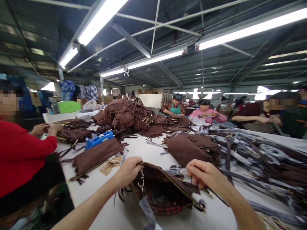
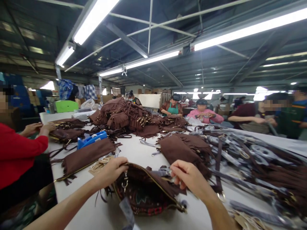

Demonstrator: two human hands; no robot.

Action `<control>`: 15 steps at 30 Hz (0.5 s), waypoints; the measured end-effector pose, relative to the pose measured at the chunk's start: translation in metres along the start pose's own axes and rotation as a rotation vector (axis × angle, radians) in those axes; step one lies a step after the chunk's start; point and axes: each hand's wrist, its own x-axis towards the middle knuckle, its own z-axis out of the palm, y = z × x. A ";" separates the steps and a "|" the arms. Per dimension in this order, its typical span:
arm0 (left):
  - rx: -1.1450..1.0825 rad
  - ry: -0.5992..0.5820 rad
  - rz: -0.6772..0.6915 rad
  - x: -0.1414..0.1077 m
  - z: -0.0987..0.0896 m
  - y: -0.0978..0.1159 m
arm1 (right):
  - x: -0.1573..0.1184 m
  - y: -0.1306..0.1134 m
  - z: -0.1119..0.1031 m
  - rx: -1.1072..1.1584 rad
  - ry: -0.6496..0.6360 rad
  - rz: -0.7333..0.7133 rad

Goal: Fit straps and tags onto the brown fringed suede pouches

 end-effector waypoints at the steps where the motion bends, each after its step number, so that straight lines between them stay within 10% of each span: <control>1: 0.011 0.005 0.002 0.000 0.003 -0.003 | -0.002 -0.002 0.003 -0.008 -0.058 0.004; 8: 0.102 -0.020 -0.036 -0.030 0.054 -0.034 | 0.001 0.011 0.019 -0.353 -0.199 -0.025; 15: -0.100 -0.045 -0.001 -0.069 0.045 -0.065 | -0.035 -0.033 0.056 -0.514 -0.358 -0.061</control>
